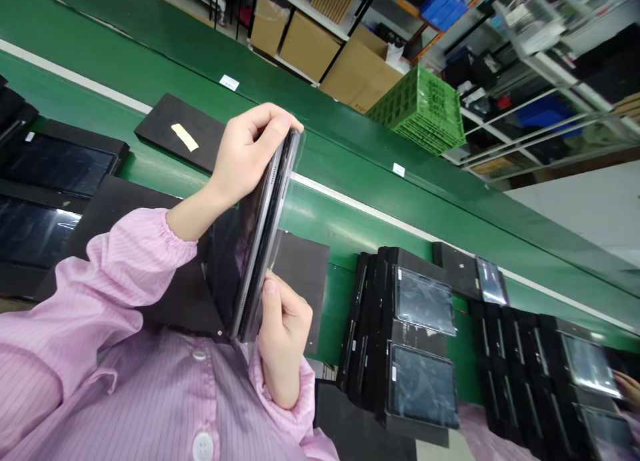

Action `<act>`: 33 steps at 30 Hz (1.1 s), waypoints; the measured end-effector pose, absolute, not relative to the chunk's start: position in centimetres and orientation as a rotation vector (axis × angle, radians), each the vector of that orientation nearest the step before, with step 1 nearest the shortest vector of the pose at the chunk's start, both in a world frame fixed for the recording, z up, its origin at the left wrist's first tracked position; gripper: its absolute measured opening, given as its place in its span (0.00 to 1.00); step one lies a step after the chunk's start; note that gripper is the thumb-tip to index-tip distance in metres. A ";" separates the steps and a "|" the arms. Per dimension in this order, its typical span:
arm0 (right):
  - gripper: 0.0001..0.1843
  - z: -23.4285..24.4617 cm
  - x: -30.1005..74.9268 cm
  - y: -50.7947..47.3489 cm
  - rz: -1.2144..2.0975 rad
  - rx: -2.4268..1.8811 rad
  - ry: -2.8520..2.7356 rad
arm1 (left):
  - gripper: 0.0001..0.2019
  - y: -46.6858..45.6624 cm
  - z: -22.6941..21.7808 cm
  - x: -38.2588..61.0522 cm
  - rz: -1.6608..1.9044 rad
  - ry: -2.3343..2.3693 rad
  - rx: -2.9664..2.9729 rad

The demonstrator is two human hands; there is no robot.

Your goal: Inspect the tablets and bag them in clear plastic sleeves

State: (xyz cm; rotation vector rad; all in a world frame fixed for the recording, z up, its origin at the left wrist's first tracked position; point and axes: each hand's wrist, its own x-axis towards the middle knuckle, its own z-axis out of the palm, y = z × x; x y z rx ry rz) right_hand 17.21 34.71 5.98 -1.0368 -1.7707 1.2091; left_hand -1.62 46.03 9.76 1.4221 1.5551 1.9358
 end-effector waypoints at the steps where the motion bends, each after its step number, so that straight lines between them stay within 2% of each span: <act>1: 0.23 6.0 17.2 34.7 1.215 -1.041 -1.760 | 0.15 46.1 9.8 -1.6 1.929 1.563 1.417; 15: 0.19 6.0 16.6 35.1 1.193 -1.060 -1.714 | 0.12 47.5 9.0 -1.8 1.882 1.527 1.298; 24: 0.18 5.9 16.5 35.2 1.229 -1.068 -1.686 | 0.15 48.3 8.0 -2.2 1.865 1.550 1.380; 29: 0.18 5.8 16.7 35.2 1.271 -1.042 -1.664 | 0.14 48.1 8.2 -2.0 1.936 1.504 1.357; 33: 0.20 5.3 17.2 35.1 1.258 -1.060 -1.657 | 0.17 47.4 8.8 -1.7 1.945 1.468 1.384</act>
